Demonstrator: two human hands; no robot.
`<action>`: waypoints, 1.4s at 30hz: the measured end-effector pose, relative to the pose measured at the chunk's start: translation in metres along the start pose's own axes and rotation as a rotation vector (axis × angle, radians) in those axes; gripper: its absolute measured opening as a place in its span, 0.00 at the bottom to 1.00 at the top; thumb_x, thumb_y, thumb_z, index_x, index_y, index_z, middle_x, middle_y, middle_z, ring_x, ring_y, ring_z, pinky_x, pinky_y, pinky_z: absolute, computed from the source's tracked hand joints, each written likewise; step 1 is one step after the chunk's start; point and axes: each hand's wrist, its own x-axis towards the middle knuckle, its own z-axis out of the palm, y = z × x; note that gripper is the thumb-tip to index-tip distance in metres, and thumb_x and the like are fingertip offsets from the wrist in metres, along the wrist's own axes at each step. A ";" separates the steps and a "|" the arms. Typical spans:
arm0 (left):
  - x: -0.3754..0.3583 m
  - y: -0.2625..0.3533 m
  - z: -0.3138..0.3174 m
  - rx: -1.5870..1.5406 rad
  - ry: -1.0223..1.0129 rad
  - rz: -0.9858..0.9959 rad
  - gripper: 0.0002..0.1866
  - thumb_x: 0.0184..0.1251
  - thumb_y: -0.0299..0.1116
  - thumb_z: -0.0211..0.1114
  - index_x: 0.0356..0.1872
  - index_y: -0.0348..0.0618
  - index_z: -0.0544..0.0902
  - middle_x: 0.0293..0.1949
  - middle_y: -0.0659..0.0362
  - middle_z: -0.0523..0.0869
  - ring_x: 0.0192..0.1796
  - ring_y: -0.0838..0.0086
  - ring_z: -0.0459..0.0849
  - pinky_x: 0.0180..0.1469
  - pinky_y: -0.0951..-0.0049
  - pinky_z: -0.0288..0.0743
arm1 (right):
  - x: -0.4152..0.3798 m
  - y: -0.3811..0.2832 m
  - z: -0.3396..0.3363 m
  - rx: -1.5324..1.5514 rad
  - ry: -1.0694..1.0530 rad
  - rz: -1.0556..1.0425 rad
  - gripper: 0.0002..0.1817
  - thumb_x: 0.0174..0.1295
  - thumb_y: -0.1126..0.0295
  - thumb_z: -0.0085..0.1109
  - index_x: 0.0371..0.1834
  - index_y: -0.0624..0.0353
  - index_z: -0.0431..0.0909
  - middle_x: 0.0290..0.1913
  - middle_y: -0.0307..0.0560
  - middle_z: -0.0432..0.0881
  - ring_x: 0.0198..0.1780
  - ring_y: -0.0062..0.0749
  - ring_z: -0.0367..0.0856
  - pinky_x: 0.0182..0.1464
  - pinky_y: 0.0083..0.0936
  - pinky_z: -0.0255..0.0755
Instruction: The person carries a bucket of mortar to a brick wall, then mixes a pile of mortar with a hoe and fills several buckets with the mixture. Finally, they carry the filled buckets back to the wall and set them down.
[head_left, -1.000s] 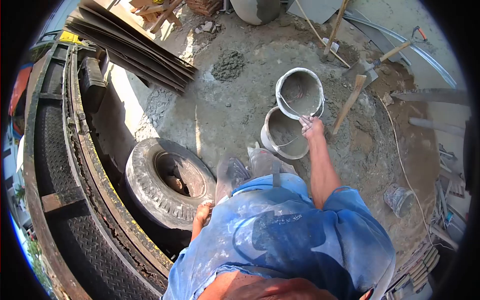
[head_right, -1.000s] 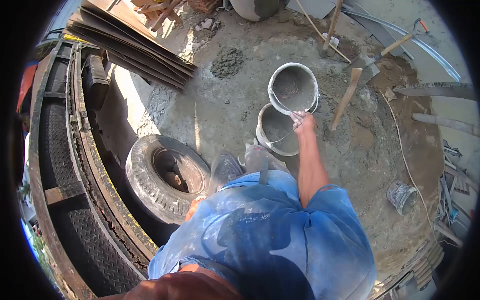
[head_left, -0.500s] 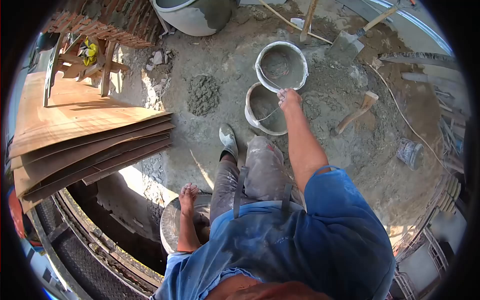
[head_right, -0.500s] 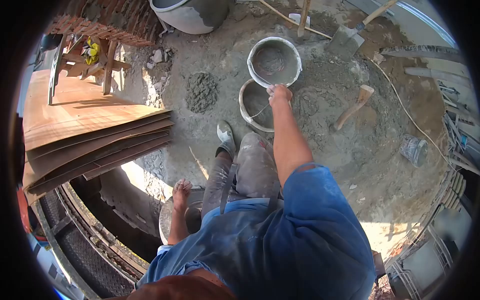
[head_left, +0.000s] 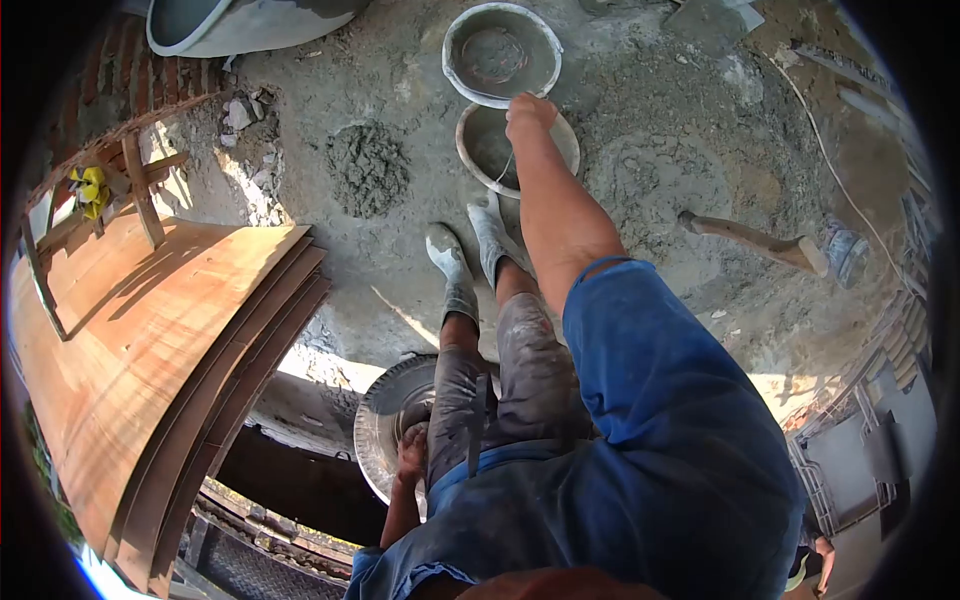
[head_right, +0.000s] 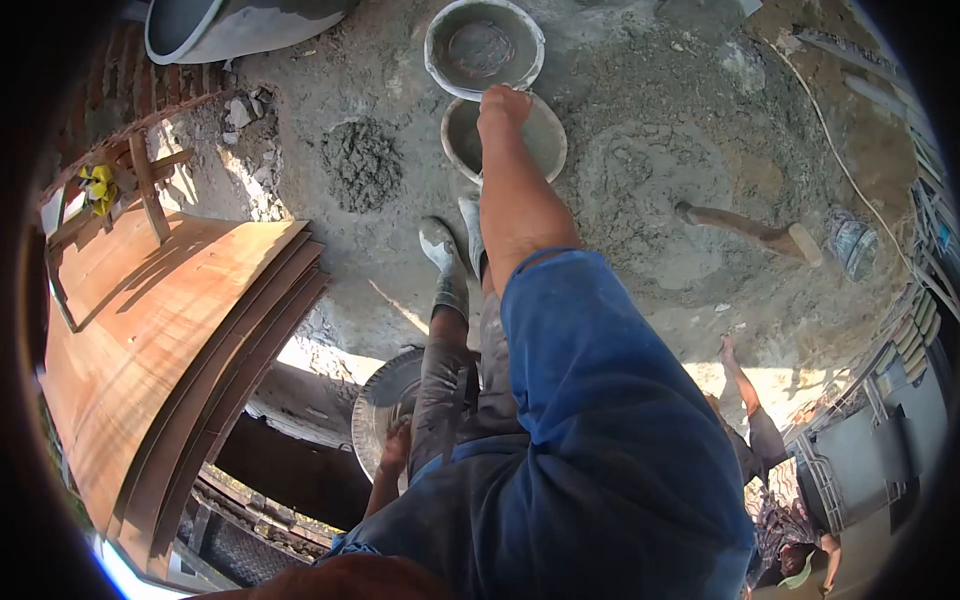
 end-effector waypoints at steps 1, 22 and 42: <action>0.001 0.015 -0.008 -0.028 0.010 -0.126 0.15 0.68 0.41 0.55 0.45 0.40 0.79 0.38 0.61 0.83 0.41 0.79 0.79 0.41 0.78 0.70 | -0.007 -0.008 -0.006 0.010 0.014 0.015 0.12 0.55 0.70 0.59 0.38 0.68 0.76 0.36 0.51 0.83 0.39 0.29 0.83 0.44 0.27 0.75; 0.083 0.181 -0.111 0.290 -0.149 0.012 0.20 0.67 0.41 0.57 0.54 0.40 0.73 0.41 0.57 0.83 0.40 0.74 0.81 0.43 0.73 0.75 | -0.149 0.165 -0.166 -0.142 0.192 -0.743 0.21 0.65 0.55 0.49 0.28 0.65 0.74 0.22 0.53 0.74 0.26 0.40 0.74 0.33 0.34 0.68; 0.107 0.262 -0.135 0.554 -0.110 -0.080 0.10 0.65 0.31 0.55 0.45 0.42 0.76 0.33 0.62 0.81 0.30 0.81 0.78 0.29 0.83 0.69 | -0.143 0.165 -0.161 -0.295 -0.125 -0.661 0.19 0.61 0.54 0.50 0.40 0.57 0.82 0.39 0.55 0.81 0.44 0.54 0.78 0.48 0.40 0.71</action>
